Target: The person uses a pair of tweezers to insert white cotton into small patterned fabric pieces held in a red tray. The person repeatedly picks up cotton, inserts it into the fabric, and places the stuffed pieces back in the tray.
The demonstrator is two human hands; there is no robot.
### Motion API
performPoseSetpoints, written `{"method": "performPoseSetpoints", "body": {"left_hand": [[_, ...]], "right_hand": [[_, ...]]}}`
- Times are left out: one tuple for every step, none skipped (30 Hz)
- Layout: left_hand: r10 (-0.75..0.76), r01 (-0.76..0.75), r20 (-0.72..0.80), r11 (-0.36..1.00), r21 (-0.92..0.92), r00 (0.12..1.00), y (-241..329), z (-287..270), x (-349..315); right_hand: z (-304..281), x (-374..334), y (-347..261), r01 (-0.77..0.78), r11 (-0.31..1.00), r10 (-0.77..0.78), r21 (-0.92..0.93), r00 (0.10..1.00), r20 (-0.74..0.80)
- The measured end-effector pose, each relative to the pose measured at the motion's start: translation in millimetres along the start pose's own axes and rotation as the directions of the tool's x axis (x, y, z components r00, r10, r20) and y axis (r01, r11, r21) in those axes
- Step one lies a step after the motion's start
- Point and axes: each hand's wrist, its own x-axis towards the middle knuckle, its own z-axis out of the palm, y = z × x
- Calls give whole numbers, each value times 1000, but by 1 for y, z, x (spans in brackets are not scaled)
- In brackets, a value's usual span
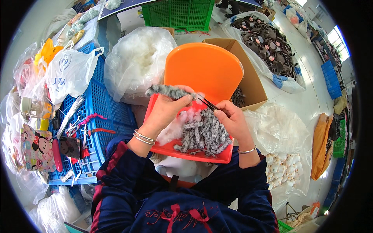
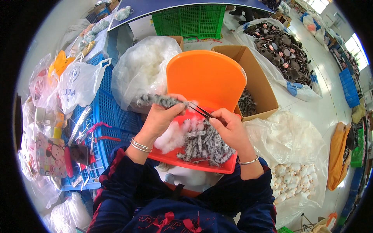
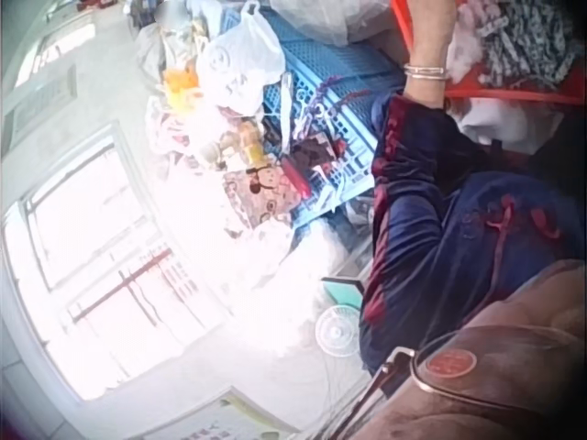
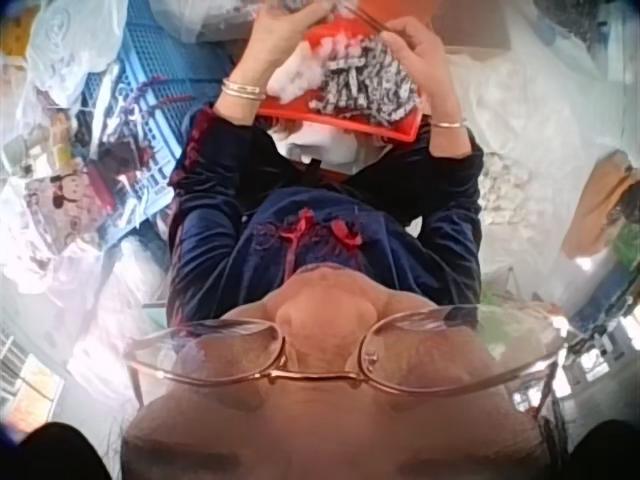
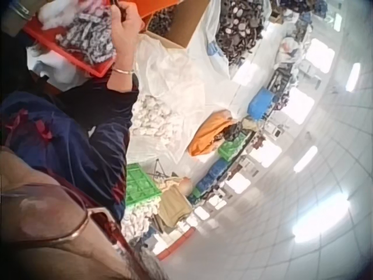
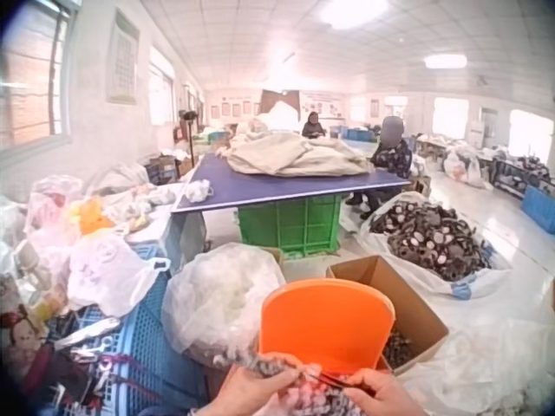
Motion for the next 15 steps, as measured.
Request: {"method": "performPoseSetpoints", "body": {"left_hand": [[-3,3,2,1000,1,1000,-1,0,0],[-7,7,5,1000,1,1000,-1,-1,0],[-10,10,-1,1000,9,1000,0,0,-1],[-13,13,-7,1000,16,1000,3,2,-2],[-17,17,-13,1000,22,1000,5,3,-2],[-16,17,-2,1000,23,1000,4,3,-2],[-16,16,7,1000,25,1000,5,2,-1],[-15,15,17,1000,26,1000,5,1,-1],[-30,30,17,999,32,999,5,0,-1],[-45,45,18,998,38,999,4,0,0],[-61,60,20,997,43,998,3,-1,0],[-75,73,24,996,58,997,3,0,0],[-89,86,28,994,74,996,5,1,-1],[-103,100,32,991,90,994,7,2,-1],[-106,100,49,989,109,993,7,2,-1]], "right_hand": [[0,0,1,26,998,-26,-52,1000,-6],[0,1,1,51,993,-53,-104,999,-10],[1,1,1,91,987,-96,-132,995,-30],[2,2,0,129,978,-138,-161,989,-50],[2,2,-2,166,967,-181,-191,981,-68],[1,2,-3,174,963,-194,-207,978,-80],[1,2,-4,183,958,-207,-221,974,-90],[0,2,-6,192,953,-220,-235,970,-99],[-1,2,-7,189,949,-218,-250,971,-95],[-1,2,-7,185,946,-216,-267,972,-91],[-2,2,-8,181,942,-213,-283,973,-88],[-2,1,-9,188,935,-220,-301,972,-76],[-2,1,-11,196,928,-227,-318,972,-65],[-1,0,-13,203,920,-234,-336,971,-53],[-1,0,-14,200,916,-229,-348,972,-43]]}}
